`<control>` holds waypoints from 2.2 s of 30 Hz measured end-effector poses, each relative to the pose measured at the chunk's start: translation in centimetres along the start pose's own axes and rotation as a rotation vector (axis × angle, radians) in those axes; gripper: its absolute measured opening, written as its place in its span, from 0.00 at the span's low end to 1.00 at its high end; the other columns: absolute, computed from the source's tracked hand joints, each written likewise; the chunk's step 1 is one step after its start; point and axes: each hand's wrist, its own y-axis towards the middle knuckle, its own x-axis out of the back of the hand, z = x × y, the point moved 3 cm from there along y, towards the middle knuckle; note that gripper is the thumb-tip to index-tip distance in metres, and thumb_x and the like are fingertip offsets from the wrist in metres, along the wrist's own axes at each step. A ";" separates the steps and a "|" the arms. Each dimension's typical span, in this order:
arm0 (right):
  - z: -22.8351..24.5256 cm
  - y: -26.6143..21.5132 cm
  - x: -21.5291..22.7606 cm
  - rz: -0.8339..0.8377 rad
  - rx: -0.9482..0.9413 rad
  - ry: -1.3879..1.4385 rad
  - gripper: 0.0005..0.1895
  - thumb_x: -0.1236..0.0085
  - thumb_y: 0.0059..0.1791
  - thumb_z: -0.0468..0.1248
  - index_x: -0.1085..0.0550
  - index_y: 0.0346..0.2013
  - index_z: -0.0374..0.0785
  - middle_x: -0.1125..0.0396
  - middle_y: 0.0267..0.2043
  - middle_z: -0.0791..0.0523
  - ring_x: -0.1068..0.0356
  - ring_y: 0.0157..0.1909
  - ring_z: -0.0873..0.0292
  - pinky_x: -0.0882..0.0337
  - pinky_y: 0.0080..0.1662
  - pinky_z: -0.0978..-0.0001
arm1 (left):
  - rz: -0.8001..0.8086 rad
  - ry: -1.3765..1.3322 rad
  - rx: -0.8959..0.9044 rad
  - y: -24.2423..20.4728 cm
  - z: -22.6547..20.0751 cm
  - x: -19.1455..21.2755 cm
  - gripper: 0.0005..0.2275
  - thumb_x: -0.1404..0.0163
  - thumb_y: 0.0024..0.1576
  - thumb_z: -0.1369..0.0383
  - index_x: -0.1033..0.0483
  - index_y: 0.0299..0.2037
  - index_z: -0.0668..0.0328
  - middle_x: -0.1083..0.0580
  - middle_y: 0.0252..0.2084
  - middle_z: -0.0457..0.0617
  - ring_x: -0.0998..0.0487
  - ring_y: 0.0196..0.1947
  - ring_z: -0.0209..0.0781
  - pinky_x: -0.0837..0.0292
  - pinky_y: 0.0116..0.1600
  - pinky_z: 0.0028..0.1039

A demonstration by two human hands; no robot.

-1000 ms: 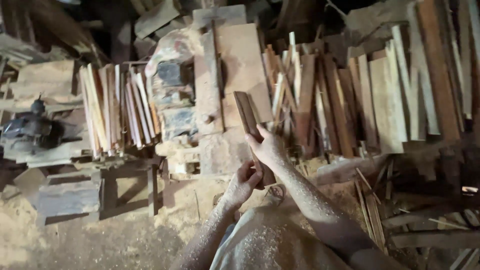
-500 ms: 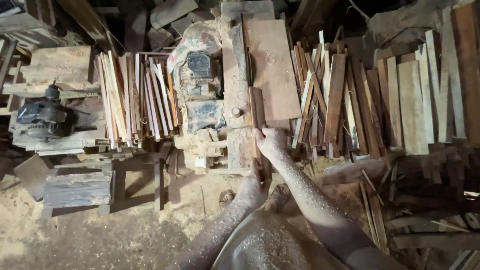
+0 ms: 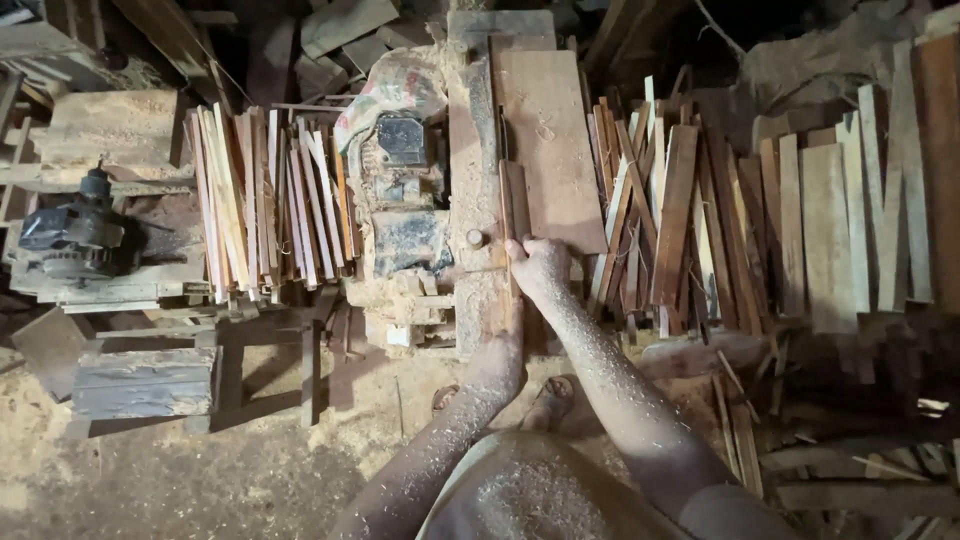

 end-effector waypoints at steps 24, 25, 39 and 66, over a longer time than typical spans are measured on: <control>2.0 3.7 1.3 0.275 -0.207 0.019 0.28 0.36 0.41 0.61 0.17 0.35 0.38 0.24 0.37 0.43 0.25 0.49 0.38 0.24 0.48 0.49 | 0.138 -0.181 0.118 7.8 1.7 5.8 0.29 0.54 0.58 0.73 0.46 0.72 0.58 0.20 0.44 0.61 0.17 0.47 0.57 0.19 0.51 0.44; 1.4 4.3 0.4 0.268 -0.232 0.025 0.27 0.37 0.41 0.61 0.17 0.35 0.41 0.24 0.36 0.45 0.24 0.48 0.39 0.23 0.48 0.50 | 0.029 -0.041 0.105 7.9 1.6 6.5 0.23 0.54 0.57 0.71 0.38 0.65 0.53 0.20 0.35 0.54 0.16 0.38 0.52 0.19 0.42 0.44; 1.6 10.5 -2.3 0.195 -0.371 0.142 0.32 0.29 0.38 0.59 0.18 0.45 0.40 0.24 0.46 0.43 0.26 0.55 0.39 0.24 0.53 0.48 | 0.010 0.253 0.094 16.1 4.5 3.1 0.26 0.55 0.58 0.70 0.41 0.69 0.60 0.19 0.31 0.40 0.14 0.37 0.42 0.29 0.58 0.34; -2.2 -11.9 9.5 0.064 0.410 0.332 0.31 0.43 0.45 0.28 0.29 0.64 0.41 0.35 0.68 0.46 0.39 0.69 0.42 0.38 0.66 0.51 | 0.530 -1.425 0.445 -6.3 2.1 1.1 0.26 0.47 0.62 0.48 0.28 0.24 0.66 0.36 0.08 0.53 0.32 0.05 0.43 0.45 0.04 0.26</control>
